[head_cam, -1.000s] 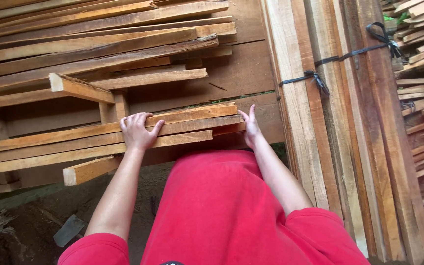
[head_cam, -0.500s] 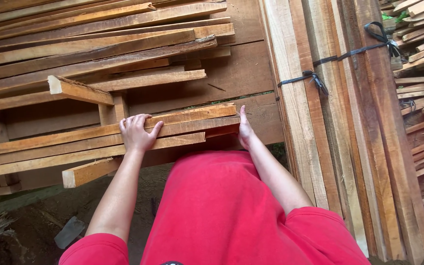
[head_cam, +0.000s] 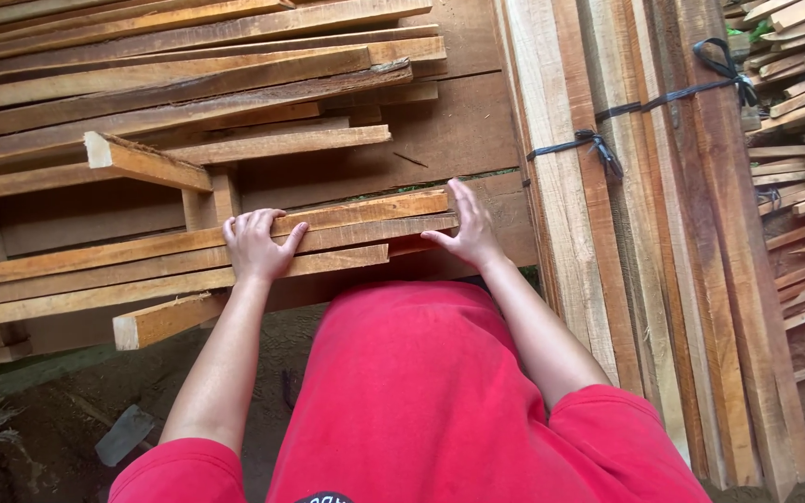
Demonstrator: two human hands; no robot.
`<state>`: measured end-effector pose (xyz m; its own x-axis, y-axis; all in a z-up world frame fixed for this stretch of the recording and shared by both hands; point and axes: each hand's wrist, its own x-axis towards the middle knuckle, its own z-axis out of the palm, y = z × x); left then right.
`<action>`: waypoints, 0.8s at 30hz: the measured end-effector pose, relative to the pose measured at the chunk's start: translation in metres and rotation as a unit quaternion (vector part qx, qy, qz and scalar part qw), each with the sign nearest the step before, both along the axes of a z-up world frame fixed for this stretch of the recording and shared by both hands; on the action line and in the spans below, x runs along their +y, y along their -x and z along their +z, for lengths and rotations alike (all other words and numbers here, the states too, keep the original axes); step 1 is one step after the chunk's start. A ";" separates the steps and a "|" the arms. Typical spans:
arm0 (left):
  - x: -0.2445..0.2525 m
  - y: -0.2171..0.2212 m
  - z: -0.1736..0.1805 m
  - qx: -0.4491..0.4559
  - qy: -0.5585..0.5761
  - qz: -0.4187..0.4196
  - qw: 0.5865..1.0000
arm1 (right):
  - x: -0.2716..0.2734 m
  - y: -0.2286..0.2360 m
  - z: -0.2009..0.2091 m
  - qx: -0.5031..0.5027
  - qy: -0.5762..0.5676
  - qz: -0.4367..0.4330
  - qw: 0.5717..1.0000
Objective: Organizing and tying thin wooden strips into bundles using plastic ties.
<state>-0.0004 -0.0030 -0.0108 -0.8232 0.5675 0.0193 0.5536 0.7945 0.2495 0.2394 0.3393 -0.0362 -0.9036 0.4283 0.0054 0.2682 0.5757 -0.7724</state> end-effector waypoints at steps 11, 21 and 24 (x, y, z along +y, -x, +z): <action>-0.001 -0.002 0.001 0.007 -0.012 -0.008 1.000 | -0.064 0.037 0.039 0.135 -0.260 0.218 0.931; 0.000 -0.001 0.006 -0.009 -0.031 -0.007 0.999 | -0.077 0.034 0.025 0.080 -0.253 0.217 0.940; 0.001 0.000 0.007 -0.009 -0.019 -0.010 1.000 | -0.071 0.028 0.022 0.057 -0.264 0.205 0.941</action>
